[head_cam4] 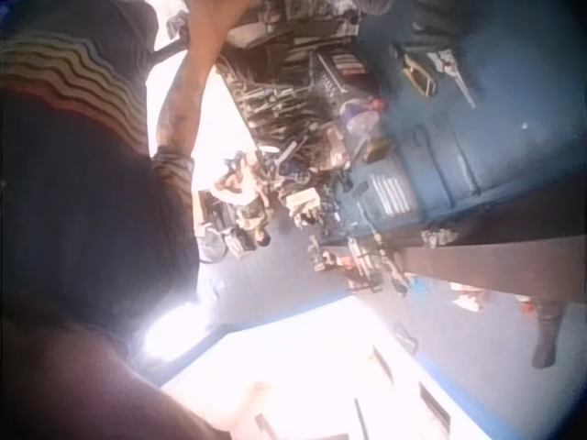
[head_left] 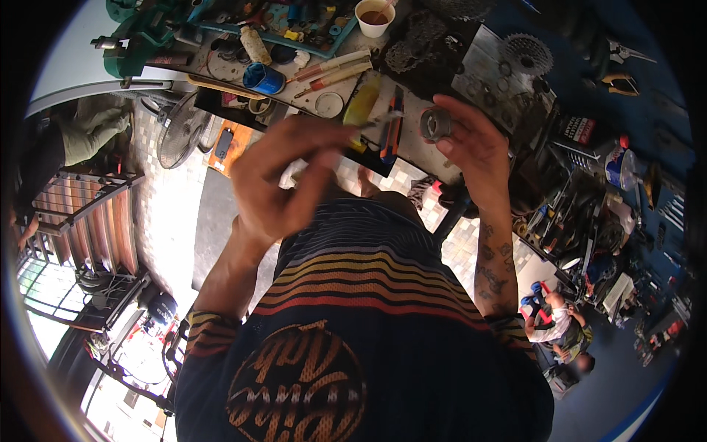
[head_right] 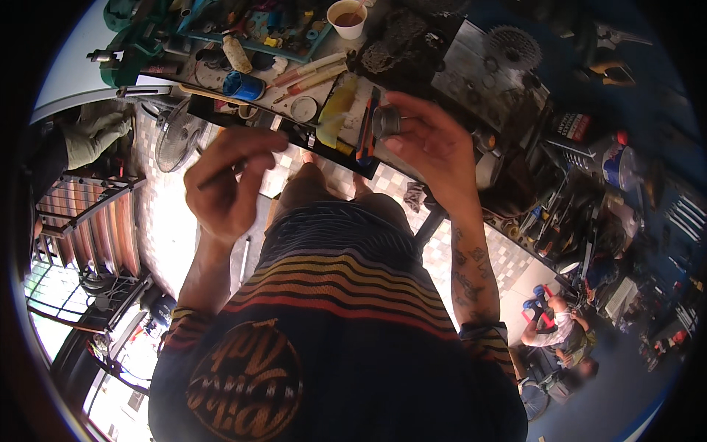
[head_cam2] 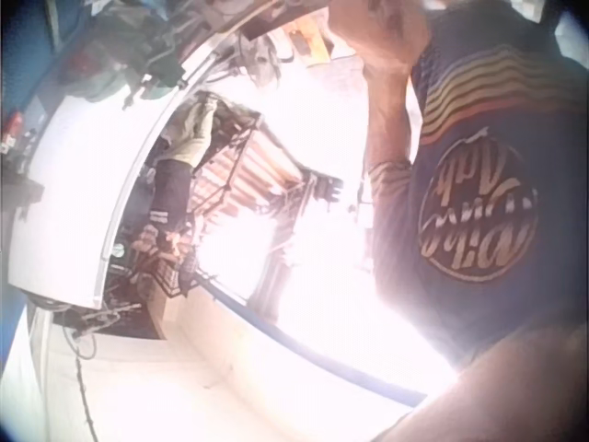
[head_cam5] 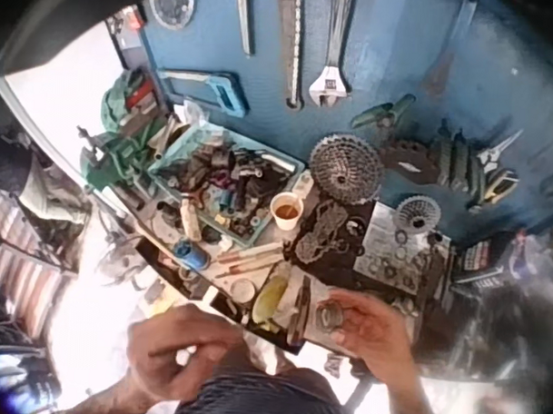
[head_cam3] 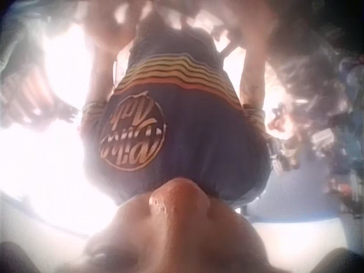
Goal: The person uses a hammer and metal sleeve to press a bearing into a bicycle fork steerer tube, then installs the fork into the frame and tightens the headset with a wrench.
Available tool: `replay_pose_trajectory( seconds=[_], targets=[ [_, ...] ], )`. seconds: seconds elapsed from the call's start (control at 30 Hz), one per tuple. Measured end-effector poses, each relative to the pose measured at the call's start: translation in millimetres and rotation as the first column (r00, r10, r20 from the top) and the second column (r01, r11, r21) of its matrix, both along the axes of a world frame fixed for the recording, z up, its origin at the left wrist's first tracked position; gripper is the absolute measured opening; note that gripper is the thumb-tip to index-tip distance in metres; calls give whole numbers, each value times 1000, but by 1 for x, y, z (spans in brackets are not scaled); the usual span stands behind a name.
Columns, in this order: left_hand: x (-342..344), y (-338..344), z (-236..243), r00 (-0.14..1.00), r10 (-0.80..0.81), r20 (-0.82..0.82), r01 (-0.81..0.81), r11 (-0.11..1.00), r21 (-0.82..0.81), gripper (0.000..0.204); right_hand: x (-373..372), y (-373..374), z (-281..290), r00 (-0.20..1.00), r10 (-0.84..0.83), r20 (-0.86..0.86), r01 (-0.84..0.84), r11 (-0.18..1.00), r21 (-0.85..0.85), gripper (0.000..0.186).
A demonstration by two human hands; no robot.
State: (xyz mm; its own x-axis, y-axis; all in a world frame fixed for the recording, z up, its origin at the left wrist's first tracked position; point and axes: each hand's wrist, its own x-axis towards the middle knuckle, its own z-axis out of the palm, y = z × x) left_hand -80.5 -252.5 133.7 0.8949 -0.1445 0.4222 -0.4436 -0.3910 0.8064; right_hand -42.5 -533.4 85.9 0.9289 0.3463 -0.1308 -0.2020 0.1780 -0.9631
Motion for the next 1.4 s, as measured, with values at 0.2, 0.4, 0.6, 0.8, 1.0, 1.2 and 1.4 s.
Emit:
replay_pose_trajectory(
  seconds=[0.2,0.4,0.6,0.8,1.0,1.2,1.4],
  targets=[
    [12,-23,5,933,-123,338,67,983,173,31,1,9,5,999,45,-13,-46,998,-36,53],
    [11,-21,7,934,-125,334,75,984,159,31,0,7,4,999,46,12,-45,998,-41,53],
    [12,-23,10,953,-102,286,60,986,154,27,1,7,1,998,56,22,-55,998,-23,55],
    [8,1,-7,986,142,-91,-151,982,-112,14,0,7,1,998,51,35,-49,998,-44,53],
    [16,47,-94,834,359,-418,-309,933,184,20,0,6,-3,998,-26,52,26,1000,2,48],
    [6,52,-128,813,459,-358,-363,881,305,29,0,1,-5,999,30,-24,-29,998,50,57],
    [1,31,-34,992,109,68,-127,908,400,57,-2,3,-1,999,29,-40,-28,999,21,57]
  ],
)
